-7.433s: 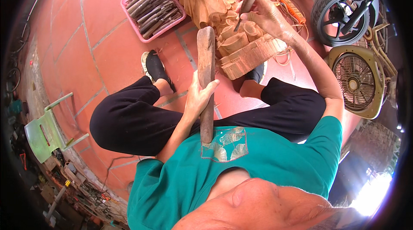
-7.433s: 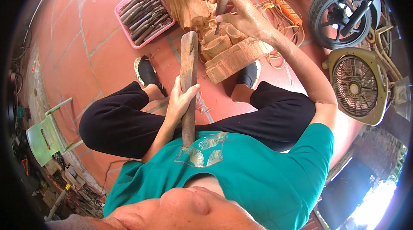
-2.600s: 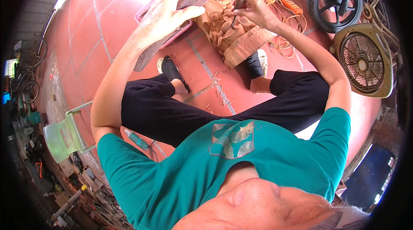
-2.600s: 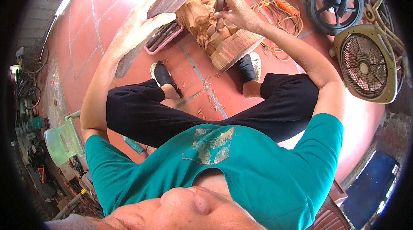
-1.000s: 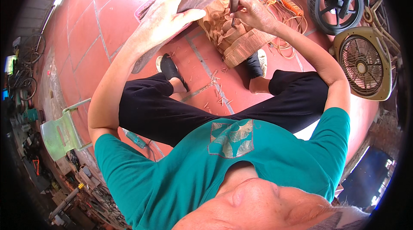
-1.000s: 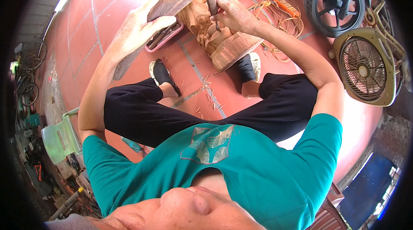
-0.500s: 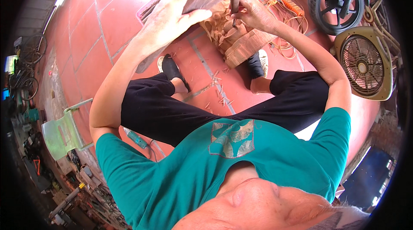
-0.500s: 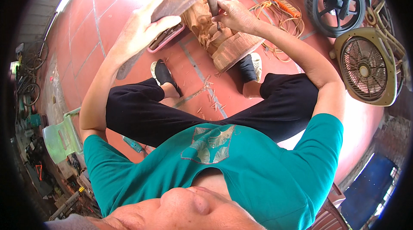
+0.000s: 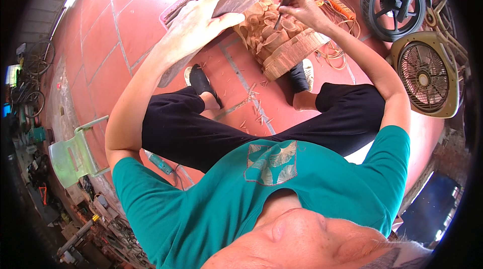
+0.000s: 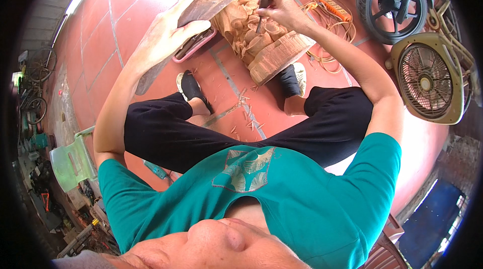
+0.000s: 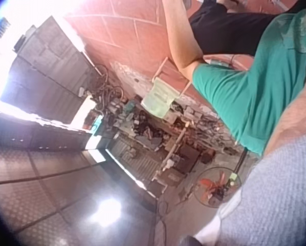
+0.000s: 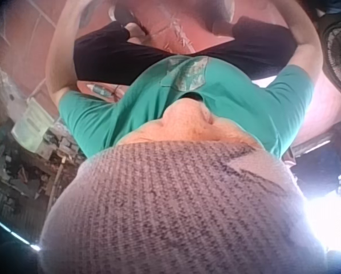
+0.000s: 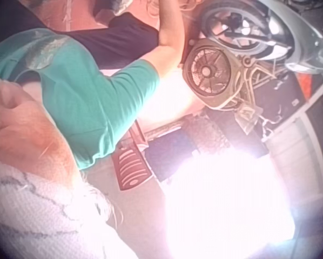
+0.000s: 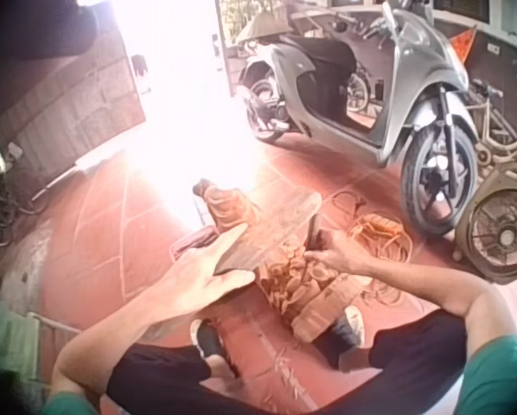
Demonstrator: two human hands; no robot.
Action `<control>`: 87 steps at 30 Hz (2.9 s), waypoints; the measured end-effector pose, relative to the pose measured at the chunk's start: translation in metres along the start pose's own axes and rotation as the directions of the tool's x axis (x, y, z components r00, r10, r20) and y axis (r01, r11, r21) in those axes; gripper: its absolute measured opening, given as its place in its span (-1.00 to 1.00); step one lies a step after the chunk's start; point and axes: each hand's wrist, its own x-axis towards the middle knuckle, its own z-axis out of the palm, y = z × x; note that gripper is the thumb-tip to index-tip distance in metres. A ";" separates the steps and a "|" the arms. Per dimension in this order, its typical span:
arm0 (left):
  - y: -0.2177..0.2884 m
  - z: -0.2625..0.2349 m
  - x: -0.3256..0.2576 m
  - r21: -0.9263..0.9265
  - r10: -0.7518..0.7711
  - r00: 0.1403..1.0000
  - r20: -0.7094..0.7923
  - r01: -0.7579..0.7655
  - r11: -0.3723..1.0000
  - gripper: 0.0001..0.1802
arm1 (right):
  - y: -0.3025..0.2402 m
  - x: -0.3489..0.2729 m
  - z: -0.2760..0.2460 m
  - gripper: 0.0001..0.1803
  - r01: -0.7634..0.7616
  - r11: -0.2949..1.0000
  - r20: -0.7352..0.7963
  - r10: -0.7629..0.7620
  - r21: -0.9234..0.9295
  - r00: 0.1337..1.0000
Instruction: The person sits on the floor and carves a wooden sculpture using a chisel and mallet. They repeatedly strike the chisel to shape the wood, occasionally adjusting the tool and the sculpture's position.
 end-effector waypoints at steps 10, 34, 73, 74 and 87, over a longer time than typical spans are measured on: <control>0.014 -0.001 0.006 -0.012 0.137 0.988 -0.073 -0.138 0.990 -0.23 | -0.013 -0.007 0.002 -0.73 0.070 0.996 0.080 -0.065 -0.057 0.995; 0.016 -0.004 0.013 0.088 -0.049 0.993 0.107 0.040 0.995 -0.18 | -0.009 -0.005 0.005 -0.69 0.240 0.968 0.072 -0.235 -0.070 0.969; 0.010 0.005 0.017 0.184 0.075 0.994 0.085 -0.090 0.979 -0.18 | -0.006 -0.008 0.005 -0.61 0.143 0.984 0.039 -0.139 -0.103 0.989; 0.009 0.005 0.017 0.165 0.093 0.994 0.061 -0.102 0.981 -0.17 | -0.006 -0.009 0.004 -0.63 0.159 0.982 0.048 -0.155 -0.103 0.987; 0.016 0.003 0.019 0.258 -0.056 0.990 0.128 0.022 0.966 -0.18 | -0.014 -0.011 -0.005 -0.74 -0.147 0.988 0.057 0.145 0.043 0.988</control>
